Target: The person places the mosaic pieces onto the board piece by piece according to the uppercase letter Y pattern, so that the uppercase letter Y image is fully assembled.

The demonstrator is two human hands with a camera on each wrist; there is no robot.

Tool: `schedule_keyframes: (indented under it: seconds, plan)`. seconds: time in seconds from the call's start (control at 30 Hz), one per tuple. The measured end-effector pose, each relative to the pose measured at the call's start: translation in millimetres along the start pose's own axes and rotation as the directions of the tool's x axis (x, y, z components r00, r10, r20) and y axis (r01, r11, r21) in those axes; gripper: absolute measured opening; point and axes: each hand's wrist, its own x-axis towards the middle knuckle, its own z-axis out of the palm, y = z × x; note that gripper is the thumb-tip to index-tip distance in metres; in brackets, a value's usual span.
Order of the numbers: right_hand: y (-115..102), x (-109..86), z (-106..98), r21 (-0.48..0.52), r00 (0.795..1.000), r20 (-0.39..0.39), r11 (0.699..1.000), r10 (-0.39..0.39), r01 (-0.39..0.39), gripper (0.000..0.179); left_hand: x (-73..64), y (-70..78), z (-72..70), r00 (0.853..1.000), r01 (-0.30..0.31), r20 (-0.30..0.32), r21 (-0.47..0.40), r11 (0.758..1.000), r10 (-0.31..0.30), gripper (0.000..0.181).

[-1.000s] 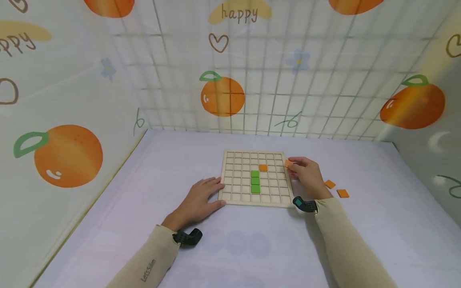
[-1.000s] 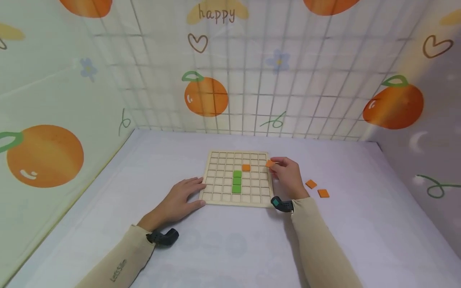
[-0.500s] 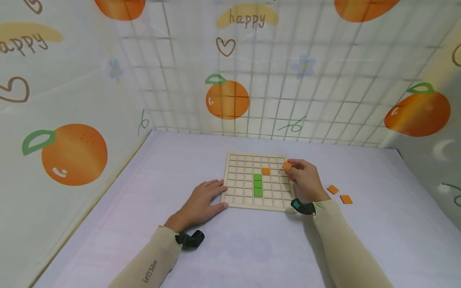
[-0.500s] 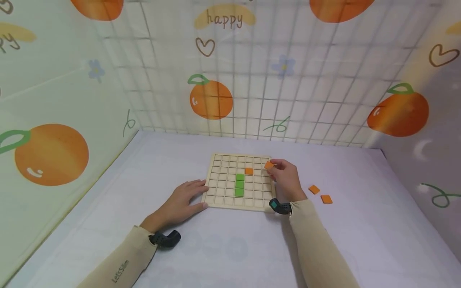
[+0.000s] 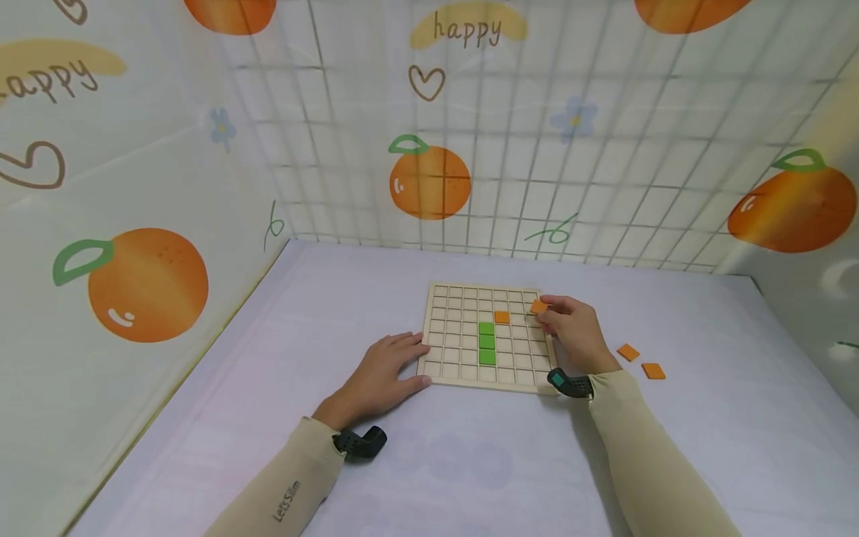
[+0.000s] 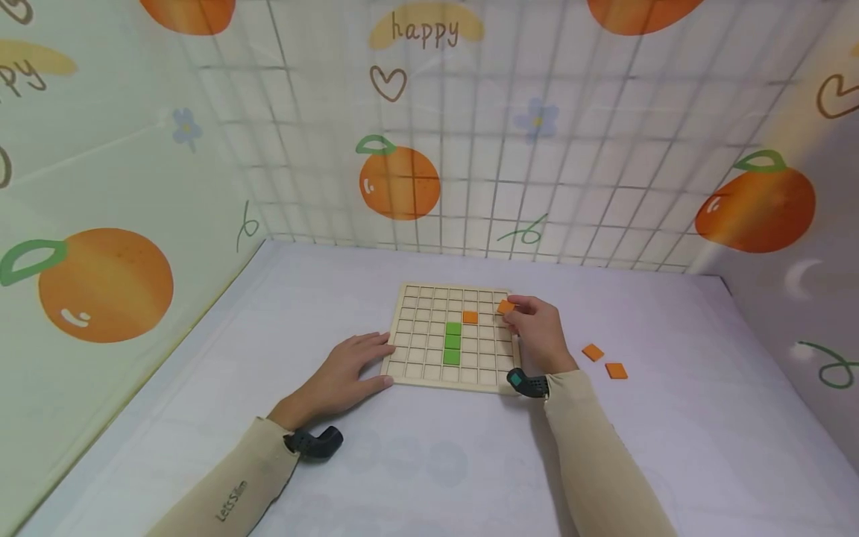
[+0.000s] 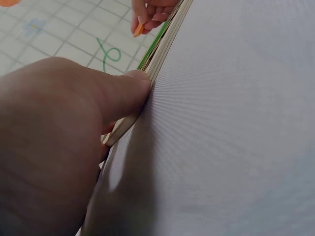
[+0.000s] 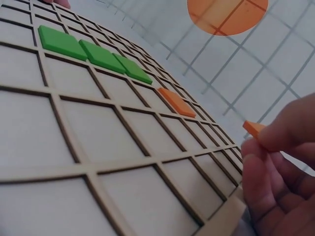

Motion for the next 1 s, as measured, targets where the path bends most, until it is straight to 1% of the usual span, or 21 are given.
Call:
schedule_keyframes:
  seconds: [0.2,0.4,0.53,0.8,1.0]
  plan:
    - [-0.6,2.9,1.7,-0.018,1.0,0.003,1.0,-0.007,0.007,0.042,-0.2,-1.7,0.4,1.0,-0.018,-0.01,-0.012,1.0,0.018,0.057]
    - [-2.1,5.7,4.0,-0.053,1.0,0.02,0.998,-0.023,0.024,0.043,0.1,-3.5,2.1,1.0,-0.008,-0.009,0.002,1.0,0.008,0.057]
    - [-2.8,6.4,5.3,-0.063,0.999,0.019,0.998,-0.027,0.028,0.042,0.2,-3.2,2.2,1.0,-0.013,-0.015,0.001,1.0,0.013,0.058]
    - [-3.1,10.4,8.8,-0.106,0.996,0.016,0.99,-0.087,0.089,0.04,-0.8,-1.7,1.0,1.0,-0.006,-0.012,-0.002,1.0,0.006,0.058]
    - [-2.9,15.0,11.9,-0.124,0.997,0.028,0.989,-0.074,0.077,0.042,-1.2,-1.5,0.7,1.0,-0.019,-0.008,0.002,1.0,0.019,0.058]
